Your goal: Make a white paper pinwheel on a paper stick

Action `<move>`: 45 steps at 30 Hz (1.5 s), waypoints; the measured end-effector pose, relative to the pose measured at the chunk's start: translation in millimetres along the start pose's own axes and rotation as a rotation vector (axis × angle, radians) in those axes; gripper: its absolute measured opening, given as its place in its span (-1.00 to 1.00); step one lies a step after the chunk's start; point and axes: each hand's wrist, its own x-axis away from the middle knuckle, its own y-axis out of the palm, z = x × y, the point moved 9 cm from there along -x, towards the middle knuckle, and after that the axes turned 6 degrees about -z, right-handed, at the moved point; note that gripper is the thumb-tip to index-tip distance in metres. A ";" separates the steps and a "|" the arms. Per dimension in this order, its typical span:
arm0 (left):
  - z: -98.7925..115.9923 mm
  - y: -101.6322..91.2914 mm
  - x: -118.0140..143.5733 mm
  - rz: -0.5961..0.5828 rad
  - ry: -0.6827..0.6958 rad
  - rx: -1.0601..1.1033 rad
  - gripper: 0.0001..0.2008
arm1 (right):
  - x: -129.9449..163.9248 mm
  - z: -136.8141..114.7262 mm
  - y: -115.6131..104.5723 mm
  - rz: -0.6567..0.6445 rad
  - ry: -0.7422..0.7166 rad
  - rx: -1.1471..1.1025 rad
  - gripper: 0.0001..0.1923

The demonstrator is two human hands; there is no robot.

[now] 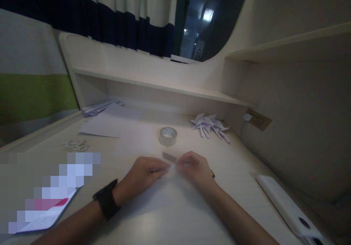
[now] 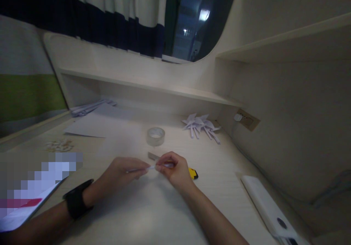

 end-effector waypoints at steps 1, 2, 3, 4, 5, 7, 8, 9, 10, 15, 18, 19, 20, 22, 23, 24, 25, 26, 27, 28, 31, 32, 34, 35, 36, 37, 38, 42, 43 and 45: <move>0.9 0.5 0.2 0.004 0.011 -0.009 -0.86 | 0.3 -0.7 1.0 -0.020 -0.014 0.005 -0.81; 2.0 1.2 0.7 0.008 0.025 -0.019 -0.86 | 0.6 -1.6 2.6 -0.045 -0.031 0.000 -0.82; 3.3 2.0 1.3 0.012 0.041 -0.033 -0.86 | 0.8 -2.1 4.9 -0.077 -0.045 -0.015 -0.83; 4.5 3.2 2.0 0.012 0.056 -0.049 -0.85 | 1.0 -1.9 7.8 -0.115 -0.052 -0.035 -0.82; 5.7 4.7 2.7 0.009 0.071 -0.067 -0.85 | 1.3 -1.1 10.9 -0.154 -0.052 -0.055 -0.82; 7.9 7.0 4.3 0.006 0.091 -0.110 -0.85 | 1.7 1.5 16.3 -0.215 -0.038 -0.072 -0.81; 9.0 7.8 5.0 0.005 0.097 -0.131 -0.86 | 1.8 2.5 17.9 -0.230 -0.033 -0.065 -0.81; 9.9 8.6 5.6 0.004 0.100 -0.150 -0.86 | 1.8 3.0 18.6 -0.234 -0.031 -0.051 -0.82; 10.9 9.3 6.1 0.001 0.102 -0.165 -0.86 | 1.6 2.9 18.6 -0.228 -0.034 -0.033 -0.82; 16.0 11.7 7.5 0.010 0.130 -0.209 -0.86 | 1.5 0.1 17.4 -0.191 -0.063 0.076 -0.87; 21.7 11.6 9.1 0.051 0.195 -0.226 -0.87 | 2.4 -1.2 16.4 -0.172 -0.088 0.148 -0.89; 23.6 11.2 9.9 0.070 0.217 -0.232 -0.87 | 2.8 -1.6 15.7 -0.162 -0.097 0.173 -0.89; 25.0 10.9 10.7 0.087 0.233 -0.239 -0.87 | 3.2 -2.4 15.0 -0.151 -0.108 0.196 -0.91; 26.6 10.7 11.8 0.112 0.248 -0.259 -0.87 | 4.1 -4.7 14.2 -0.134 -0.130 0.236 -0.93; 26.7 11.1 12.1 0.116 0.249 -0.269 -0.87 | 4.4 -6.1 14.1 -0.128 -0.139 0.253 -0.94; 26.7 11.2 12.4 0.123 0.249 -0.277 -0.87 | 4.7 -7.8 14.2 -0.123 -0.149 0.268 -0.94; 26.6 11.1 12.7 0.133 0.248 -0.283 -0.87 | 5.0 -9.6 14.4 -0.120 -0.159 0.284 -0.94; 26.1 11.3 13.0 0.138 0.245 -0.287 -0.88 | 5.1 -11.4 14.5 -0.116 -0.167 0.301 -0.94; 25.4 11.5 13.1 0.142 0.242 -0.289 -0.88 | 5.3 -12.9 14.5 -0.111 -0.174 0.314 -0.94; 24.7 11.9 13.2 0.143 0.240 -0.288 -0.88 | 5.4 -14.3 14.4 -0.105 -0.180 0.325 -0.94; 23.6 12.5 13.5 0.146 0.241 -0.276 -0.90 | 5.6 -16.0 14.2 -0.094 -0.181 0.344 -0.93; 23.9 12.3 13.6 0.148 0.245 -0.271 -0.90 | 5.6 -16.3 14.5 -0.094 -0.181 0.348 -0.92; 25.6 11.0 14.1 0.157 0.256 -0.264 -0.90 | 5.8 -16.5 15.1 -0.093 -0.182 0.359 -0.91; 26.8 10.4 14.2 0.159 0.262 -0.263 -0.89 | 5.9 -16.4 15.6 -0.094 -0.182 0.364 -0.90; 28.4 10.0 14.3 0.159 0.269 -0.265 -0.88 | 6.0 -16.2 15.9 -0.093 -0.182 0.366 -0.89; 30.2 9.7 14.4 0.157 0.278 -0.269 -0.88 | 6.2 -15.9 16.4 -0.093 -0.182 0.366 -0.88; 32.2 9.5 14.6 0.155 0.289 -0.275 -0.87 | 6.2 -15.3 16.7 -0.093 -0.178 0.362 -0.88; 39.3 8.9 15.0 0.155 0.320 -0.318 -0.84 | 6.1 -11.2 15.3 -0.073 -0.140 0.359 -0.87; 40.6 9.0 15.1 0.155 0.323 -0.331 -0.84 | 6.0 -10.2 14.5 -0.064 -0.128 0.364 -0.86; 43.0 9.3 15.3 0.156 0.329 -0.356 -0.83 | 5.8 -8.5 13.2 -0.053 -0.107 0.376 -0.86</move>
